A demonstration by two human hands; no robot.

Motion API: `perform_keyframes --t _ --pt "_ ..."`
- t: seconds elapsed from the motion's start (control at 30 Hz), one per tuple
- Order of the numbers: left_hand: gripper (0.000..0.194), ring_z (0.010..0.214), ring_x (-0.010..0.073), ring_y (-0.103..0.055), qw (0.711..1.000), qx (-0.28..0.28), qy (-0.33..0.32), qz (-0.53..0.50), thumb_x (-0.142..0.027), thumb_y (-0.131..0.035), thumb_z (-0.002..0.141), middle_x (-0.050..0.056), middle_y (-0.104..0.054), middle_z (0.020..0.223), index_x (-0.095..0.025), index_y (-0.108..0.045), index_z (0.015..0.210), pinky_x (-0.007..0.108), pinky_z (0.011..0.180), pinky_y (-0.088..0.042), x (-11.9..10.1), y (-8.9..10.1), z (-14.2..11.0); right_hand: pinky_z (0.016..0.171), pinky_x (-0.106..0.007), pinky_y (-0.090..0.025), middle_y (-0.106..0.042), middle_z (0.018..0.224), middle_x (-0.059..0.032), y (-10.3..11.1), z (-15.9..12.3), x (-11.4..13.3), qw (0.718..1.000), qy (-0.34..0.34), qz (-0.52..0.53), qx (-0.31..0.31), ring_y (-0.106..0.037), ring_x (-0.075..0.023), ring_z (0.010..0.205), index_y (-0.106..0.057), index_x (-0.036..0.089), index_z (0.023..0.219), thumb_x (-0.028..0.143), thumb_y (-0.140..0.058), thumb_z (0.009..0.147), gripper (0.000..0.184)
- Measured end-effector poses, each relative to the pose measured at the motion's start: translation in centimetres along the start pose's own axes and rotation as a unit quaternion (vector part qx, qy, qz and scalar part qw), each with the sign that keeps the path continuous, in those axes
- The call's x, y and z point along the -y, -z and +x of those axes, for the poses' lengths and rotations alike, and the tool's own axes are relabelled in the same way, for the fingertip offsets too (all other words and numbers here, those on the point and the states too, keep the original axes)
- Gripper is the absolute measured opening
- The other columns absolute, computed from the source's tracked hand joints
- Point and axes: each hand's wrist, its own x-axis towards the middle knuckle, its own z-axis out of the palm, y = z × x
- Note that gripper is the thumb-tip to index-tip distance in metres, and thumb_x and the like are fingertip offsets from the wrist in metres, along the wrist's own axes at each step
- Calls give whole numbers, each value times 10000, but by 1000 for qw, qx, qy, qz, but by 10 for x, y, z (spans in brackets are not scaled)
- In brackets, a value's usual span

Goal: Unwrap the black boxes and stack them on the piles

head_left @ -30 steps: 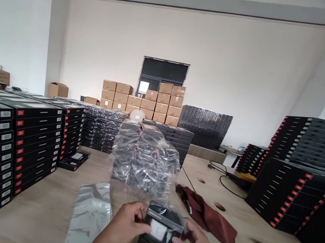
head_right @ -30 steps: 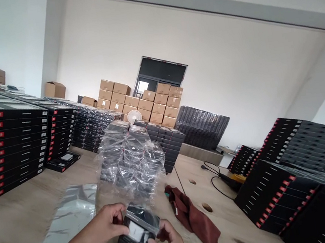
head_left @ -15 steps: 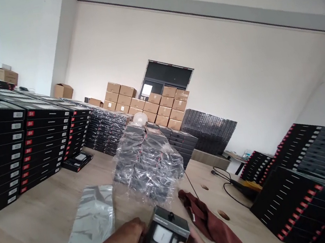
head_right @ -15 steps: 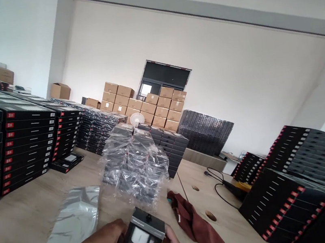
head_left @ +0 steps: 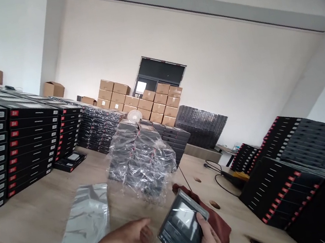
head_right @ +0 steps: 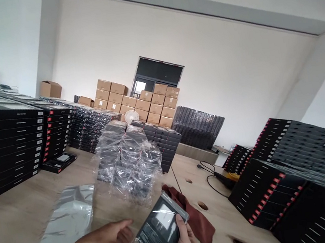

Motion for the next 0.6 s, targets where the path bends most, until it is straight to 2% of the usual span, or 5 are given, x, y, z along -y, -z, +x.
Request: perform_keyframes --t 0.1,0.23,0.37,0.5,0.6 --pt "965 893 210 -599 997 -24 -2 -68 -264 -826 538 54 -654 1037 -190 -373 1387 260 718 -473 -13 -14 2 693 -341 -568 -743 881 -28 -8 -5 -5 999 22 -42 21 -699 -235 792 -630 182 976 503 -690 715 418" --pt "603 877 202 -604 992 -35 -81 -85 -93 -729 566 -2 -683 917 -167 -606 1151 240 741 -462 -30 -27 4 674 -321 -557 -740 897 -61 -16 -12 -14 989 59 -127 43 -690 -248 812 -654 166 934 593 -636 720 478" --pt "453 911 198 -606 976 -116 -148 -111 -107 -649 688 8 -684 972 -164 -612 1136 245 797 -464 -45 -23 0 760 -320 -534 -727 969 -79 -25 -27 -30 970 131 -172 108 -662 -270 920 -666 171 988 621 -603 735 521" --pt "494 877 202 -612 966 -171 -178 -80 -190 -668 737 29 -682 987 -179 -563 1220 248 777 -470 -46 -23 -2 740 -314 -527 -722 991 -82 -22 -35 -41 956 182 -189 132 -651 -282 949 -636 187 1133 602 -596 752 565" --pt "780 841 202 -611 970 -147 -181 -68 -290 -712 721 41 -670 958 -195 -351 1406 248 729 -474 -36 -25 -1 653 -317 -527 -737 878 -69 -13 -27 -33 953 191 -189 142 -673 -270 827 -645 188 1127 589 -598 752 551"
